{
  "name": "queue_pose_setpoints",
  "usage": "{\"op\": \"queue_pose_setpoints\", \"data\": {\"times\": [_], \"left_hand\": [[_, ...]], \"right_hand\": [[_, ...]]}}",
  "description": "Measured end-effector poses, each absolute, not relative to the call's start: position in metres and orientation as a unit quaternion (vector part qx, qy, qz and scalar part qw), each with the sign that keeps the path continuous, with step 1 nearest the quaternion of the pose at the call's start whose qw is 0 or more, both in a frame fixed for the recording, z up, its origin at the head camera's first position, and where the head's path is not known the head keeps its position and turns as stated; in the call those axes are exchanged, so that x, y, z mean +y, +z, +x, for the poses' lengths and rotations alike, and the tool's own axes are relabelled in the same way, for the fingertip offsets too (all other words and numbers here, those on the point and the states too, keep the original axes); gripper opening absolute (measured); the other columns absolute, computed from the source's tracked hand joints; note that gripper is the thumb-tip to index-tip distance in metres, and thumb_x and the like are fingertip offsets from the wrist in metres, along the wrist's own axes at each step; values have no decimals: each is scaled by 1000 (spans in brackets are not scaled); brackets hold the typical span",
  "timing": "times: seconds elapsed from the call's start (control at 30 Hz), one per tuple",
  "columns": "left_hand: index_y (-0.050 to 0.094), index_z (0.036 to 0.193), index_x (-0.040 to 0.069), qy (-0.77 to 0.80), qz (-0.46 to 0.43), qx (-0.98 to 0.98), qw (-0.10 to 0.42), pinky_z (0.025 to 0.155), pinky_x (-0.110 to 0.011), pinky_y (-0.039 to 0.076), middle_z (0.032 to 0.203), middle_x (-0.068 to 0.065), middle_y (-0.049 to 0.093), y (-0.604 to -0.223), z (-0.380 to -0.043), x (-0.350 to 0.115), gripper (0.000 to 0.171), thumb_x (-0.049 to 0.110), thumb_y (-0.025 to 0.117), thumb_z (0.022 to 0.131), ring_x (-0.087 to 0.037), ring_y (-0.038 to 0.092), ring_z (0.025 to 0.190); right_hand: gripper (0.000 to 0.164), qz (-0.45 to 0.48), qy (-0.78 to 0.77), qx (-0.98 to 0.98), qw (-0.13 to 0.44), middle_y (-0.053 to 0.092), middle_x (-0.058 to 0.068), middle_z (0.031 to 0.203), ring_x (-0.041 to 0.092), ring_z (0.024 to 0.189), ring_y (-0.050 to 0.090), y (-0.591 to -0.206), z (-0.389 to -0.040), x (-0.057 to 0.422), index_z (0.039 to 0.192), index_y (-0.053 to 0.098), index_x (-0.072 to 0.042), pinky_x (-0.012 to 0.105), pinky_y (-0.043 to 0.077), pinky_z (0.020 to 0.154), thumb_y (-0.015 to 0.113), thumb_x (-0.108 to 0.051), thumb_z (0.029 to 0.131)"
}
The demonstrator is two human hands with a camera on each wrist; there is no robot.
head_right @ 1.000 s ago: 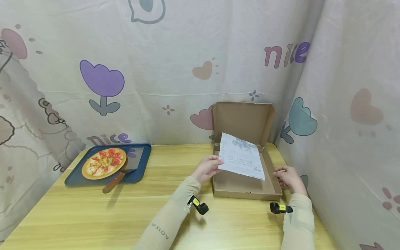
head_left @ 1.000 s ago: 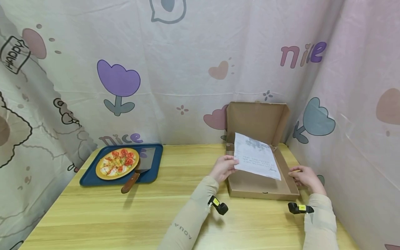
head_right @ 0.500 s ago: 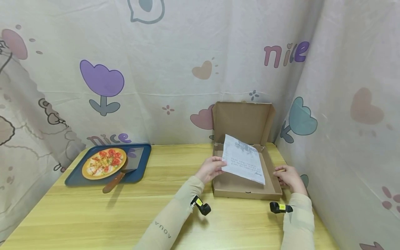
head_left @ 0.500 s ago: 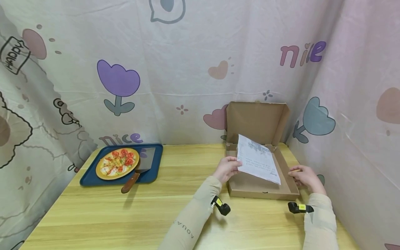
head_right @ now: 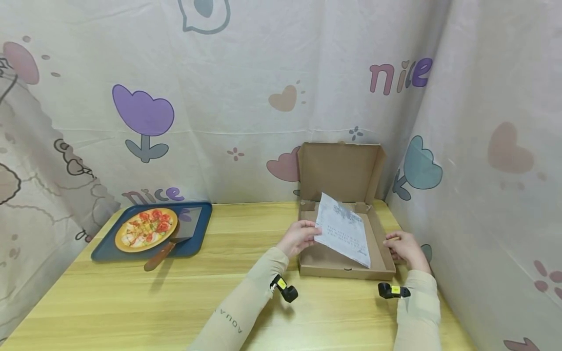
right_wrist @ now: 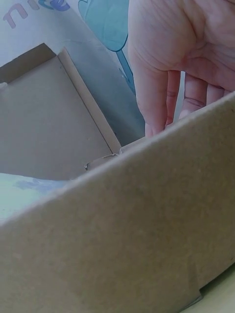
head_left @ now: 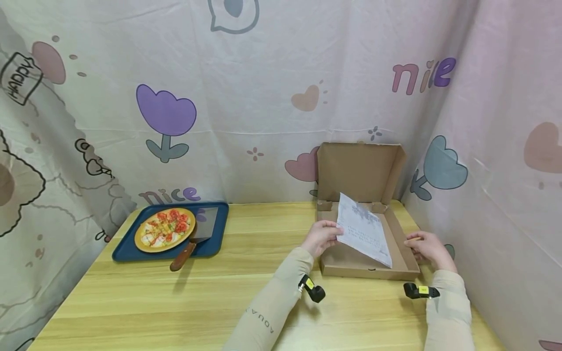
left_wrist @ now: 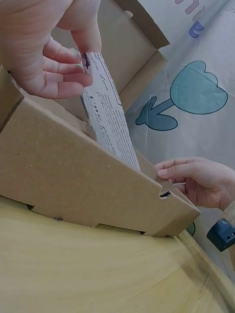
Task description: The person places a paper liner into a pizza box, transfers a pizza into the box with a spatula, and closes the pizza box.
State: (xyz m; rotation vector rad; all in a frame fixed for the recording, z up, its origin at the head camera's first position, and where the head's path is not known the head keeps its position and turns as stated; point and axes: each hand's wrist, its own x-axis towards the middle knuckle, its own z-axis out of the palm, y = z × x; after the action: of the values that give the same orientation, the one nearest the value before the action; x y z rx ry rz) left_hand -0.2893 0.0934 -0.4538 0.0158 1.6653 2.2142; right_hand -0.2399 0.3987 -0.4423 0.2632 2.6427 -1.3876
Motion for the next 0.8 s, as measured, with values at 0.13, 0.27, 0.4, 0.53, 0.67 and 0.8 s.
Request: {"op": "queue_pose_setpoints", "data": {"times": [0.13, 0.27, 0.4, 0.53, 0.67, 0.8], "left_hand": [[60, 96, -1, 783, 4, 595, 183, 67, -24, 54, 87, -9, 67, -453, -289, 94, 18, -5, 70, 82, -13, 62, 70], [60, 96, -1, 780, 2, 599, 181, 70, -26, 54, 87, -8, 67, -453, -289, 94, 18, -5, 70, 81, -14, 62, 70], [60, 95, -1, 778, 0, 602, 179, 69, -26, 54, 85, -7, 66, -455, -290, 95, 18, -6, 70, 82, -14, 62, 71], [59, 95, -2, 778, 0, 604, 173, 68, -26, 54, 84, -7, 65, -456, -290, 95, 17, -7, 69, 82, -13, 63, 70], [57, 96, -2, 781, -5, 602, 163, 68, -26, 55, 84, -7, 64, -455, -289, 96, 18, -8, 67, 83, -13, 63, 71], [57, 98, -2, 784, -12, 602, 153, 67, -25, 55, 87, -8, 65, -453, -288, 98, 20, -9, 67, 82, -14, 64, 72]], "right_hand": [[42, 90, -462, 879, 70, 58, 2, 78, 13, 66, 54, -443, -241, 399, 124, 44, 17, 27, 50, 56, 57, -10, 95], [40, 91, -458, 882, 68, 58, 2, 78, 13, 66, 54, -444, -241, 400, 123, 45, 17, 27, 50, 56, 57, -10, 95], [40, 92, -450, 886, 66, 59, 3, 79, 14, 66, 55, -444, -241, 399, 123, 46, 16, 28, 51, 56, 56, -10, 95], [40, 92, -442, 890, 66, 61, 4, 80, 14, 67, 56, -443, -241, 399, 123, 46, 16, 28, 52, 58, 56, -11, 95], [40, 90, -441, 891, 65, 62, 5, 81, 14, 68, 57, -443, -241, 399, 123, 46, 16, 29, 52, 59, 56, -11, 95], [40, 88, -447, 888, 65, 62, 4, 79, 14, 67, 58, -442, -242, 399, 123, 46, 17, 29, 53, 58, 56, -10, 95]]}}
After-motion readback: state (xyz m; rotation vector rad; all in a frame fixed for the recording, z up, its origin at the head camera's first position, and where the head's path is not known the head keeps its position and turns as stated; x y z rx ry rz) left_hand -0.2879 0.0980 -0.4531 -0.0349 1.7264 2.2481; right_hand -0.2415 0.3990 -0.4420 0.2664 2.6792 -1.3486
